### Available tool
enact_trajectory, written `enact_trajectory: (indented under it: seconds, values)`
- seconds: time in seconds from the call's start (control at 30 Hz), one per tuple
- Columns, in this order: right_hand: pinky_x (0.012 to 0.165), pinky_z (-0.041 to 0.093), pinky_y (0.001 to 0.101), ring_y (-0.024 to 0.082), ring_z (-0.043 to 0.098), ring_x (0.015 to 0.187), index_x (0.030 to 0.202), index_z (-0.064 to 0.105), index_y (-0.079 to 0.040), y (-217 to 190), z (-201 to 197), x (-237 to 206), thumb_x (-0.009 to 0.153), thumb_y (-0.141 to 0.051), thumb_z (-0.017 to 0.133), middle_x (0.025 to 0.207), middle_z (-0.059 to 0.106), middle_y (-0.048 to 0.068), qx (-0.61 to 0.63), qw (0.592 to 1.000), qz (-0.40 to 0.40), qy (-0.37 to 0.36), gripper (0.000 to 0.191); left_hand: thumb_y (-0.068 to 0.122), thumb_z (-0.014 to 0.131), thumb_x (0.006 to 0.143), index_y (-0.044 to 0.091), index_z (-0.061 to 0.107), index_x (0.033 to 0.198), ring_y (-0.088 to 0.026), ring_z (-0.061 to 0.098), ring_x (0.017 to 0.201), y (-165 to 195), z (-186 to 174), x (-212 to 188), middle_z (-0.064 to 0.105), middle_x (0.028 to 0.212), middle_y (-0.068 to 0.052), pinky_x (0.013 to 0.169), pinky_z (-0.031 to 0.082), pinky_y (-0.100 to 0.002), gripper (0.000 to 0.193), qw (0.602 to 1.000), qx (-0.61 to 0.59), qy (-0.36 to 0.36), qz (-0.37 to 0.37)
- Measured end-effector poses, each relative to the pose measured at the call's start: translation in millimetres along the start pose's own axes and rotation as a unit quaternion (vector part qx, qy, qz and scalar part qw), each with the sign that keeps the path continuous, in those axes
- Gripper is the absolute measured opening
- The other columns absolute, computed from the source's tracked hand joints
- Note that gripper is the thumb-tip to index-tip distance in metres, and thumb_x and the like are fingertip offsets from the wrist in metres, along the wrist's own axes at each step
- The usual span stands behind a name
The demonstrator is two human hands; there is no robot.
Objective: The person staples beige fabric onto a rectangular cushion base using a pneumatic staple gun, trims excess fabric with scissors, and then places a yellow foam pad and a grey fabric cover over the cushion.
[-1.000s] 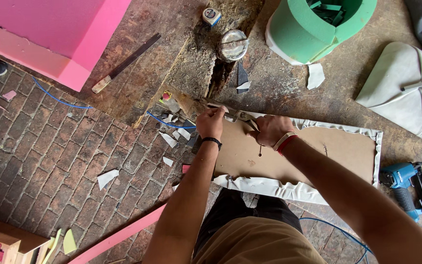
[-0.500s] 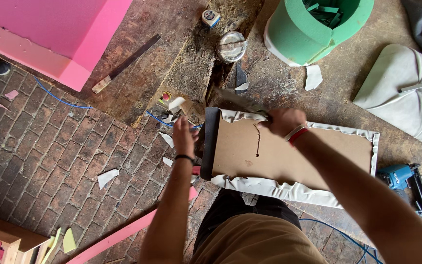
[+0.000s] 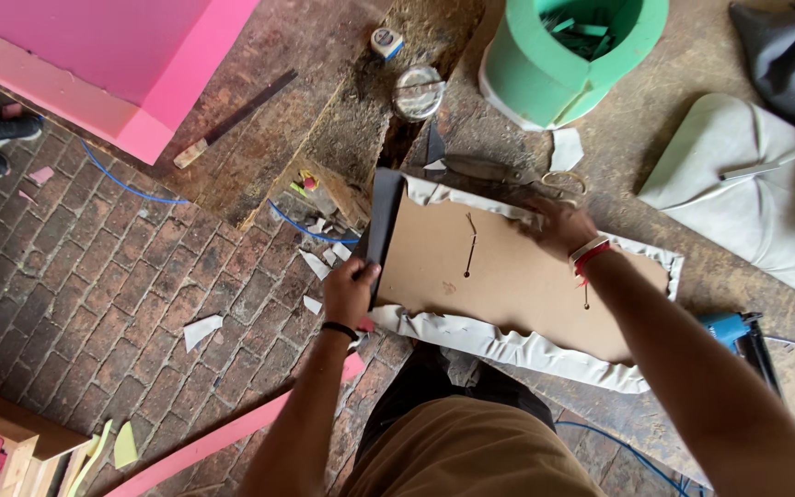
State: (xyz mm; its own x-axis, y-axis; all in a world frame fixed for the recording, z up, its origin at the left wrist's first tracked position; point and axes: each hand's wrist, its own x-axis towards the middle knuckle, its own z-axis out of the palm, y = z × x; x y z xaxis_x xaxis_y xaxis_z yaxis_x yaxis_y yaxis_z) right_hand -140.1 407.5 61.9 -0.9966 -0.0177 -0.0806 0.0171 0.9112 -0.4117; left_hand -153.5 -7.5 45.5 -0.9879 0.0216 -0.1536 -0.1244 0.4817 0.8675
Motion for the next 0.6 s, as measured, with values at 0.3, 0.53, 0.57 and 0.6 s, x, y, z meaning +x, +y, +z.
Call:
enact_trajectory:
  seconds: [0.3, 0.53, 0.57, 0.6]
  values:
    - [0.073, 0.047, 0.0312, 0.015, 0.054, 0.080, 0.114, 0.066, 0.001, -23, -167, -74, 0.098, -0.041, 0.073, 0.089, 0.061, 0.007, 0.392, 0.889, 0.127, 0.197, 0.045, 0.017, 0.082, 0.092, 0.003, 0.070, 0.082, -0.004, 0.051, 0.068, 349, -21, -36, 0.060, 0.072, 0.005, 0.061, 0.042, -0.024, 0.021, 0.927, -0.260, -0.047, 0.266]
    - [0.061, 0.055, 0.0291, 0.015, 0.066, 0.067, 0.095, 0.068, 0.002, -90, -340, -221, 0.099, -0.044, 0.058, 0.078, 0.069, 0.008, 0.620, 0.740, -0.021, 0.260, 0.047, 0.019, 0.083, 0.087, 0.005, 0.077, 0.085, -0.010, 0.068, 0.081, 526, 16, -158, 0.075, 0.086, -0.005, 0.071, 0.055, -0.028, 0.015, 0.874, -0.114, -0.160, 0.443]
    - [0.055, 0.056, 0.0299, 0.017, 0.068, 0.061, 0.089, 0.070, 0.003, -99, -359, -240, 0.101, -0.050, 0.049, 0.072, 0.071, 0.010, 0.669, 0.716, -0.027, 0.199, 0.058, 0.019, 0.084, 0.086, 0.005, 0.077, 0.085, -0.012, 0.072, 0.086, 534, 26, -175, 0.076, 0.092, -0.007, 0.075, 0.058, -0.029, 0.015, 0.853, -0.088, -0.173, 0.485]
    - [0.050, 0.054, 0.0296, 0.018, 0.067, 0.056, 0.087, 0.070, 0.002, -108, -374, -256, 0.100, -0.046, 0.051, 0.068, 0.070, 0.010, 0.668, 0.713, -0.003, 0.212, 0.053, 0.022, 0.083, 0.088, 0.006, 0.078, 0.085, -0.015, 0.071, 0.098, 537, 32, -191, 0.076, 0.101, -0.010, 0.082, 0.057, -0.031, 0.016, 0.830, -0.078, -0.222, 0.506]
